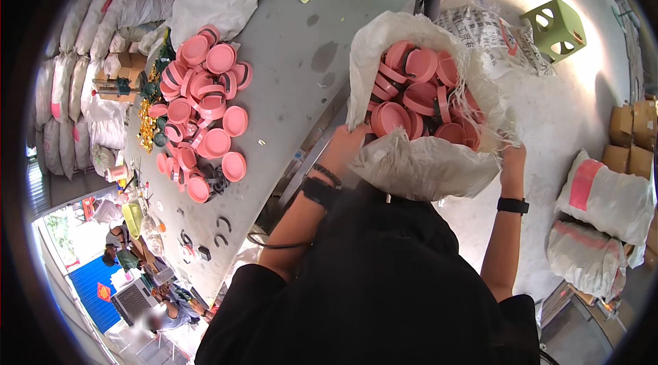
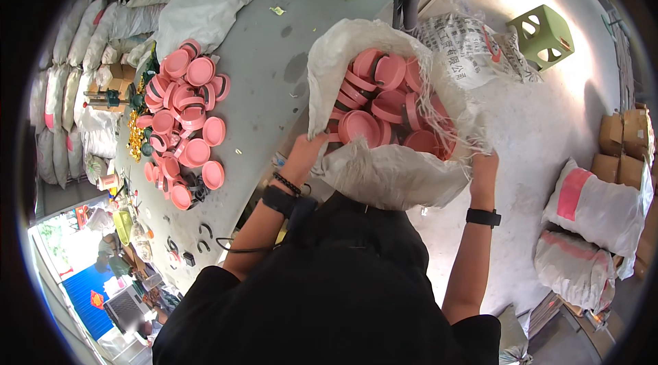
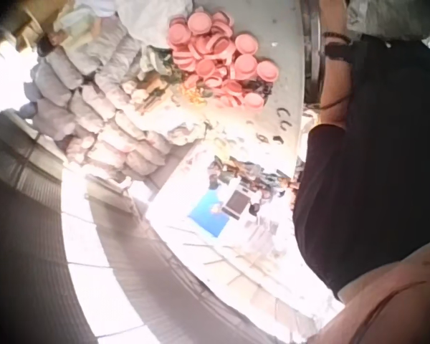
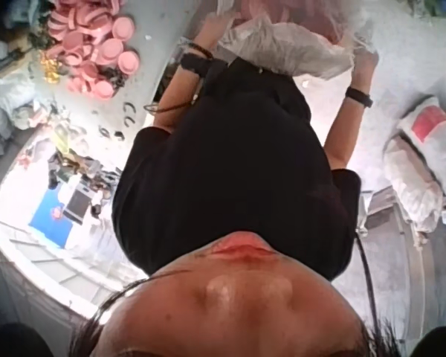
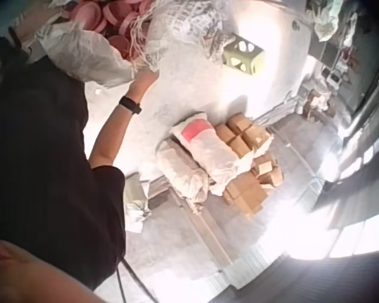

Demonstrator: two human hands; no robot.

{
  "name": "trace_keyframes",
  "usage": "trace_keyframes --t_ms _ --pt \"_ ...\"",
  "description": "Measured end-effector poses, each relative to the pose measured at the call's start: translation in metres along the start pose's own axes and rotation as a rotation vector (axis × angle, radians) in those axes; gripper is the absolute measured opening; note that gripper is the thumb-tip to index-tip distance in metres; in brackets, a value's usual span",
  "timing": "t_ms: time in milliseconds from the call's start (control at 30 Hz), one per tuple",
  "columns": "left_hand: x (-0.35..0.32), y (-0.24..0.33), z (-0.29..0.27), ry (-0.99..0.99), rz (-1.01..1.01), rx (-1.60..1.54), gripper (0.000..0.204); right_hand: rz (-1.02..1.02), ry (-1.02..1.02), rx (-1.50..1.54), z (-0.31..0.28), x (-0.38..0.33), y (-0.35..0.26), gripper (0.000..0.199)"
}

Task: The person is sorting pink plastic parts and black straps into a bag and onto a workbench in a manufacturing setting.

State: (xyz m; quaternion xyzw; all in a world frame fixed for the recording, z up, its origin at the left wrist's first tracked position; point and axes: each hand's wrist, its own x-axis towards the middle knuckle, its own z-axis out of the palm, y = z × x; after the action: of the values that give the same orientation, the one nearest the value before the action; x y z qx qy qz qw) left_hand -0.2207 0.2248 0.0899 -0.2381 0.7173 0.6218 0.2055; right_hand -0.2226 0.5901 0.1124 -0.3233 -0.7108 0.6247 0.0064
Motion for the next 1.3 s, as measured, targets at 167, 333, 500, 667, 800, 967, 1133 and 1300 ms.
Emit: trace_keyframes --t_ms 167,333,500,667,800,967,1133,1300 --pt "-0.048 0.078 0.009 -0.091 -0.024 -0.307 0.024 0.028 0.046 0.209 0.004 -0.019 -0.010 0.026" --pt "-0.074 0.119 -0.017 -0.071 0.107 -0.271 0.027 -0.099 0.197 0.218 -0.022 -0.060 -0.039 0.023" --pt "-0.090 0.197 -0.025 -0.184 0.288 -0.304 0.032 -0.336 0.331 0.023 -0.071 -0.064 -0.089 0.030" --pt "-0.064 0.200 -0.011 -0.033 0.408 -0.211 0.028 -0.248 0.307 0.218 -0.067 -0.067 -0.089 0.034" --pt "-0.003 0.121 0.014 0.100 0.389 0.209 0.028 -0.062 0.198 -0.170 -0.049 0.007 0.037 0.025" --pt "0.028 0.074 0.013 0.208 0.270 -0.051 0.026 0.110 0.143 0.447 0.000 -0.021 0.040 0.030" --pt "0.012 0.072 -0.003 0.112 0.014 -0.078 0.031 0.035 -0.085 0.569 0.018 -0.037 0.031 0.031" --pt "-0.010 0.114 -0.023 0.043 0.048 -0.198 0.035 -0.050 -0.025 0.439 0.004 -0.046 -0.005 0.027"
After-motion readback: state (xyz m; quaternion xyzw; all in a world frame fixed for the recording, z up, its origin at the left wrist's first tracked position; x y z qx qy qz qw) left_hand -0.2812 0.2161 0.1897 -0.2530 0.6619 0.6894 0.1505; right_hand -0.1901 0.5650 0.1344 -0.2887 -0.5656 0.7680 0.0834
